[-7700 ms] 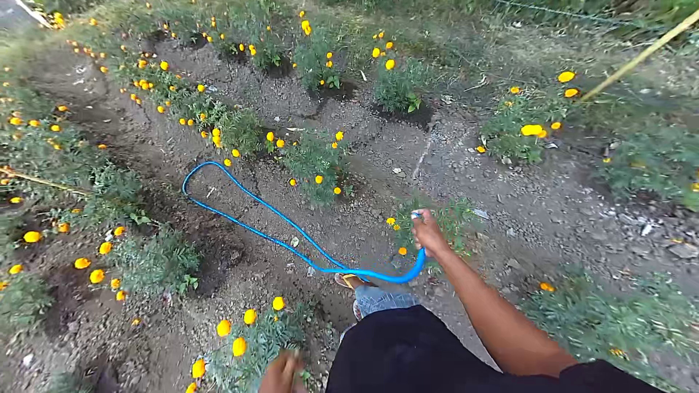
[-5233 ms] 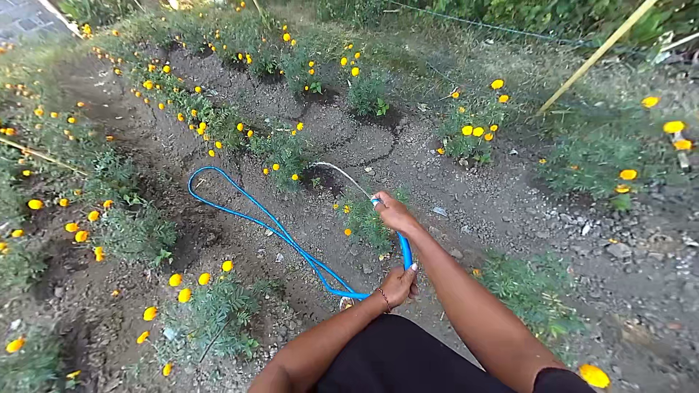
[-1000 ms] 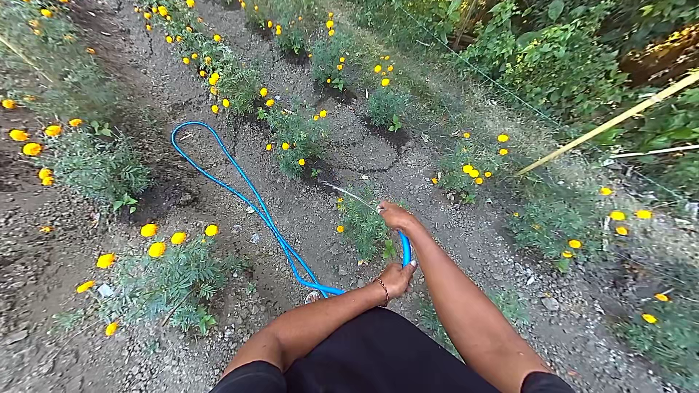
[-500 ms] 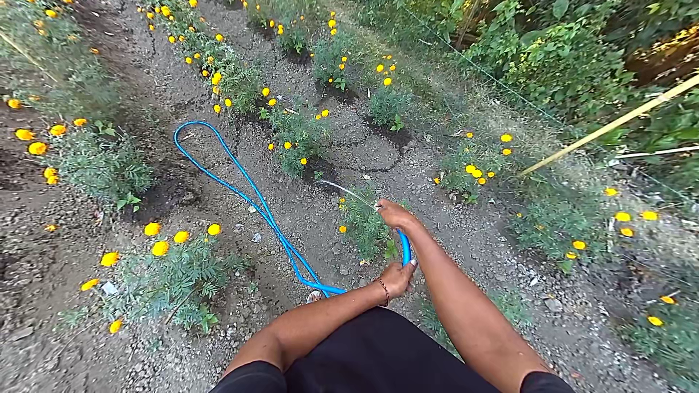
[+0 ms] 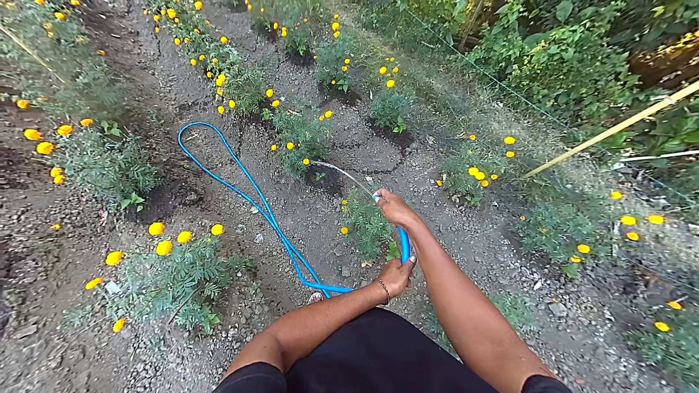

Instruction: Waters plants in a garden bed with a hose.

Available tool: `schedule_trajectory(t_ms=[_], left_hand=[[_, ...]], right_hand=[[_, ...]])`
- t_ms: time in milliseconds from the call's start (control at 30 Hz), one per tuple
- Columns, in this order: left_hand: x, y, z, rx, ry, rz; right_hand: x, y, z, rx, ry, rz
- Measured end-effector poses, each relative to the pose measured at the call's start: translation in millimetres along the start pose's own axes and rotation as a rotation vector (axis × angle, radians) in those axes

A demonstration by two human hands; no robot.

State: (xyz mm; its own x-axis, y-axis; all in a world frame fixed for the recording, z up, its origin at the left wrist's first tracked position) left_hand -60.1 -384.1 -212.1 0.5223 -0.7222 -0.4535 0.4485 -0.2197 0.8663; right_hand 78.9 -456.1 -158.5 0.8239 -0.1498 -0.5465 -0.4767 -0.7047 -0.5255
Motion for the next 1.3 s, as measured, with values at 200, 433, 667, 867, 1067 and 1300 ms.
schedule_trajectory(t_ms=[200, 433, 667, 867, 1067, 1300], left_hand=[[1, 2, -3, 0.018, 0.018, 0.006], [4, 3, -6, 0.022, 0.023, 0.014], [5, 5, -8, 0.019, 0.027, 0.013], [6, 5, -7, 0.002, 0.028, 0.017], [7, 3, -4, -0.023, 0.031, 0.039], [7, 3, -5, -0.051, 0.043, 0.028]], right_hand=[[0, -4, -3, 0.016, 0.023, -0.024], [3, -2, -6, 0.049, 0.057, -0.043], [4, -2, -10, 0.07, 0.084, -0.041], [5, -2, -13, 0.04, 0.099, -0.047], [3, -5, -8, -0.01, 0.044, -0.045], [2, -9, -9, -0.003, 0.046, -0.054]])
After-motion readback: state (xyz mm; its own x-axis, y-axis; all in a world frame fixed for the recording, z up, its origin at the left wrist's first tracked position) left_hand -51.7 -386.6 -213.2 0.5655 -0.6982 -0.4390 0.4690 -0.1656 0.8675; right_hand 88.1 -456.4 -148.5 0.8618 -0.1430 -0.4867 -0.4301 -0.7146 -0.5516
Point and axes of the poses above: each hand's wrist, its own x-axis towards the middle knuckle, its own z-axis out of the palm, y = z × x, the point moved 5 cm from there along x, towards the middle knuckle, and after that the axes turned 2 degrees about -y, right-handed, at the moved point
